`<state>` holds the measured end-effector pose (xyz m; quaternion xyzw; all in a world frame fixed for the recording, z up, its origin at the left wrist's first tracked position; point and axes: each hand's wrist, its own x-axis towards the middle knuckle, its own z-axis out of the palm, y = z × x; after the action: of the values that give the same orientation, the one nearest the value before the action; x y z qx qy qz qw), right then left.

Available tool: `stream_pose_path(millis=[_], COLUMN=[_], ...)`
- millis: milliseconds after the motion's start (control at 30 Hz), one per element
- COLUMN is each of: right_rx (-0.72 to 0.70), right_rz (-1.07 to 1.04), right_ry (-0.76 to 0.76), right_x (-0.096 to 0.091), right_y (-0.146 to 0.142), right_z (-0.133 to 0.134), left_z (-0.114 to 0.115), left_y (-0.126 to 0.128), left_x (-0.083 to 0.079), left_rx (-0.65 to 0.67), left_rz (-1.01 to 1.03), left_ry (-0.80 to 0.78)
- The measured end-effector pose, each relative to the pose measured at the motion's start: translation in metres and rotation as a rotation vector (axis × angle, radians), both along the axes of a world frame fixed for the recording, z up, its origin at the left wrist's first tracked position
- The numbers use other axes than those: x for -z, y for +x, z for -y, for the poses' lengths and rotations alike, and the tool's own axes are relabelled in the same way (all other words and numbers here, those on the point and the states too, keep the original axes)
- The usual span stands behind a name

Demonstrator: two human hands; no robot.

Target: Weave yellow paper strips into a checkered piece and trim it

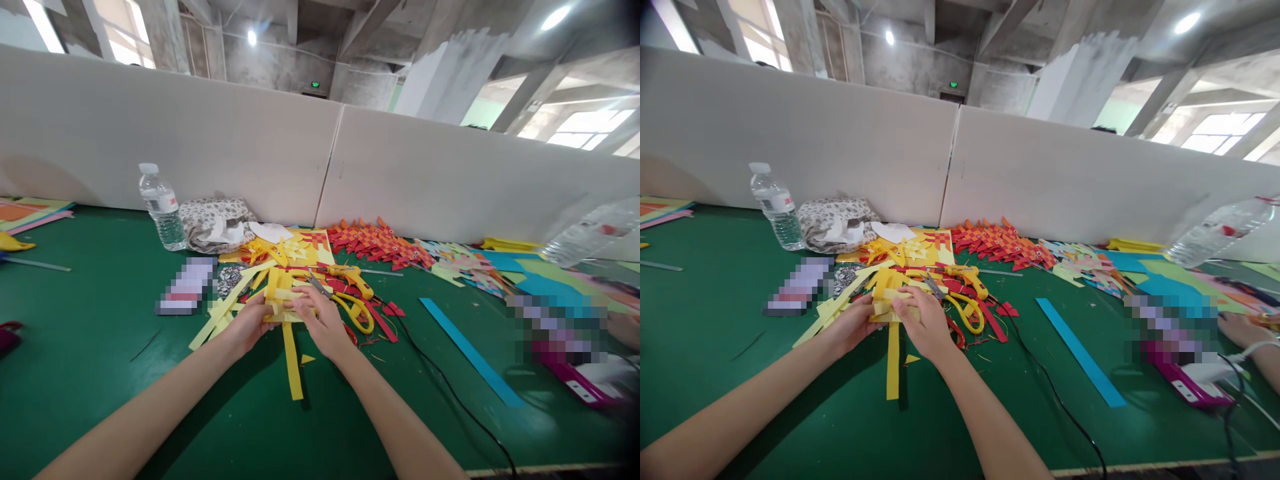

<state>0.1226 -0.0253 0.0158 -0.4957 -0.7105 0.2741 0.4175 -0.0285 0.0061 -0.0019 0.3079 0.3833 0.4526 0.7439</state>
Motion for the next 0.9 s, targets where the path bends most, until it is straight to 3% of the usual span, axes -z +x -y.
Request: stream_pose_path(millis=[367,500,667,900], right_rx=[-0.034,-0.028,-0.003,-0.066], right_rz=[0.130,0.117,0.167,0.297], right_ry=[0.103,0.111,0.249,0.337], right_x=[0.000,-0.001,0.003,0.009], right_y=[-0.001,-0.001,0.001,-0.001], right_z=[0.001,0.002,-0.002,-0.004], left_z=[0.002,0.001,-0.006,-0.012], left_y=[-0.002,0.000,0.000,-0.007], left_x=[0.006,0.007,0.007,0.002], left_rx=[0.055,-0.017,-0.152,-0.242], left_rz=[-0.068,-0.068,-0.036,0.058], left_ry=[0.079,0.012,-0.046,0.046])
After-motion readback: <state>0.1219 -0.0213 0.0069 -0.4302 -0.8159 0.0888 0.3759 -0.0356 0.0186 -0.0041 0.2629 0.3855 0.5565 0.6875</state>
